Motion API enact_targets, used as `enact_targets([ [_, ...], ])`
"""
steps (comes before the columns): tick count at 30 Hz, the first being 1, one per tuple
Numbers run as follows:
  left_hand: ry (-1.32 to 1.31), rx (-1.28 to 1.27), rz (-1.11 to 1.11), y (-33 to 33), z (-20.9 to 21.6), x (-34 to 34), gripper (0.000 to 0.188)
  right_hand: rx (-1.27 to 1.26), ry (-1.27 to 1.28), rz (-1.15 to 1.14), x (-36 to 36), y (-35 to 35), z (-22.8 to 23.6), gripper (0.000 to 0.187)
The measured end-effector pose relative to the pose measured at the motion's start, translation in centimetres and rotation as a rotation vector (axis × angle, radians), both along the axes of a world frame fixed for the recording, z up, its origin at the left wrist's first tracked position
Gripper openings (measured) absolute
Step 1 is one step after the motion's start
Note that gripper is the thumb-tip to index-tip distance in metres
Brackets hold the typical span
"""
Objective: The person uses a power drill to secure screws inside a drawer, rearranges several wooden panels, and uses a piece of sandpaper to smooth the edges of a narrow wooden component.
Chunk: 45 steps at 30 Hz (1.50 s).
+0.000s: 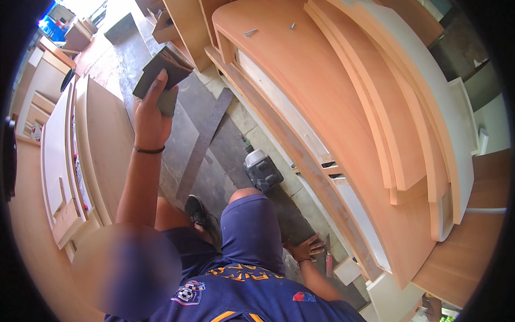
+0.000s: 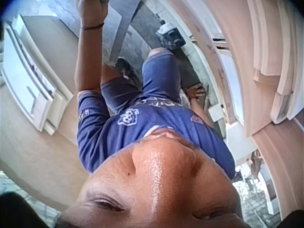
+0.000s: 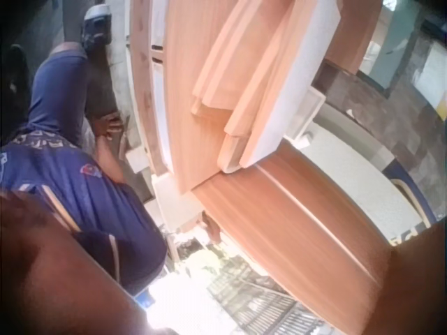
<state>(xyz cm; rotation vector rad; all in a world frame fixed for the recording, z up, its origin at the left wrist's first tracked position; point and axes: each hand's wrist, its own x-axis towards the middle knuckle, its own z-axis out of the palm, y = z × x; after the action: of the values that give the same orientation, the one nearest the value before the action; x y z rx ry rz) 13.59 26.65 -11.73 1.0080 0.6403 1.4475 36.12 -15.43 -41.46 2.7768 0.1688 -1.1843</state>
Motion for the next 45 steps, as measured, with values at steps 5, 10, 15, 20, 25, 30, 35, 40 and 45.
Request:
enact_targets([
  [5, -0.037, 0.007, -0.098, 2.9, -0.1, 2.3, 0.029, -0.048, 0.014, 0.035, 0.2, -0.3, -0.5, 0.152],
  [10, -0.008, 0.11, -0.162, 5.3, 1.3, 5.2, 0.025, -0.073, 0.025, 0.011, 0.3, -0.5, -0.7, 0.15],
  [15, -0.071, 0.154, -0.221, 7.2, 2.5, 6.7, 0.032, -0.016, -0.059, -0.009, -0.4, -2.3, -4.1, 0.133],
  [20, -0.21, 0.16, -0.254, 9.4, 2.8, 9.1, 0.028, -0.023, -0.029, -0.031, 0.3, -1.1, -3.5, 0.131],
  [25, -0.209, 0.082, -0.288, 10.2, 1.8, 10.8, 0.028, -0.032, -0.009, -0.044, 0.9, 0.1, -2.5, 0.129],
  [30, -0.242, 0.085, -0.283, 11.1, 1.2, 10.8, 0.025, -0.036, 0.01, -0.05, 1.0, 1.0, -2.3, 0.127],
  [35, -0.115, 0.052, -0.304, 11.7, 0.0, 11.0, 0.02, -0.034, 0.008, -0.065, 1.0, 0.7, -2.1, 0.125],
  [40, -0.026, 0.055, -0.341, 12.0, 0.0, 10.2, 0.02, -0.011, 0.012, -0.061, 0.9, 0.7, -2.0, 0.123],
  [45, -0.139, 0.049, -0.431, 11.2, 0.8, 11.2, 0.025, 0.042, -0.004, -0.084, 0.9, -0.6, -2.0, 0.12],
])
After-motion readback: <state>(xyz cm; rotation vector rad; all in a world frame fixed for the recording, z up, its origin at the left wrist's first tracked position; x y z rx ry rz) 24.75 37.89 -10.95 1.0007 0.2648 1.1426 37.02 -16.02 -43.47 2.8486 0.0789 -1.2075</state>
